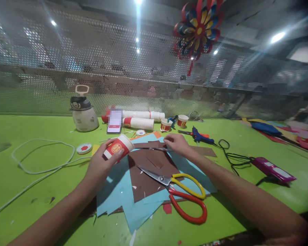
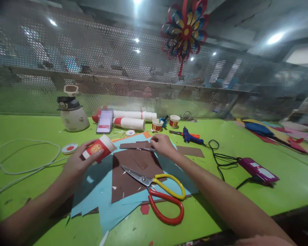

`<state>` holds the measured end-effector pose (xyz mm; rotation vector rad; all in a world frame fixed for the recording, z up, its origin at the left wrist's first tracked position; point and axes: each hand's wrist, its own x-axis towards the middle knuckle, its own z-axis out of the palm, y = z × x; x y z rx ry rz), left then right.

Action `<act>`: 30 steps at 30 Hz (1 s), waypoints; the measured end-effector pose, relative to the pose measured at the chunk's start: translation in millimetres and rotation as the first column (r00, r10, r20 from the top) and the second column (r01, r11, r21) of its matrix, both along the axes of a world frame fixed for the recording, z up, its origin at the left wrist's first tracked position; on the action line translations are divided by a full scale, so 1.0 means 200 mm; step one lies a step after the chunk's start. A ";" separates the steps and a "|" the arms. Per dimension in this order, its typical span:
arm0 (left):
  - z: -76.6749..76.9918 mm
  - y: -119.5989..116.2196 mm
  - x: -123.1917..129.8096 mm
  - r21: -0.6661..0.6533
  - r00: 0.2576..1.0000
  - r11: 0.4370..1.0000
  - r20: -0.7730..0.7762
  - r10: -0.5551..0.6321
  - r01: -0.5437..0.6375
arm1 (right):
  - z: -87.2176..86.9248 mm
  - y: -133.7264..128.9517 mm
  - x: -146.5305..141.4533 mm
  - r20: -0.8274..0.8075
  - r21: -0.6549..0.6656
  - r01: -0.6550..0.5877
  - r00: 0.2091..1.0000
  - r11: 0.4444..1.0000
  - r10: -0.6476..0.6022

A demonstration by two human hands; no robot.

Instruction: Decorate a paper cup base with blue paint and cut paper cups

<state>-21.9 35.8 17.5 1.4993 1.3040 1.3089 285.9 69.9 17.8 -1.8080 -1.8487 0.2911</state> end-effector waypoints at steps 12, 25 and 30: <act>0.02 -0.03 0.02 0.005 0.994 0.998 -0.088 -0.063 0.064 | -0.03 0.15 0.01 0.227 -0.173 -0.196 0.946 0.965 0.233; 0.05 -0.05 0.01 0.000 0.992 0.998 -0.107 -0.062 0.062 | 0.10 0.43 0.18 0.190 -0.232 -0.358 0.895 0.904 0.404; 0.06 -0.05 0.02 0.016 0.994 0.999 -0.094 -0.050 0.052 | 0.07 0.54 0.21 0.172 -0.260 -0.421 0.865 0.869 0.471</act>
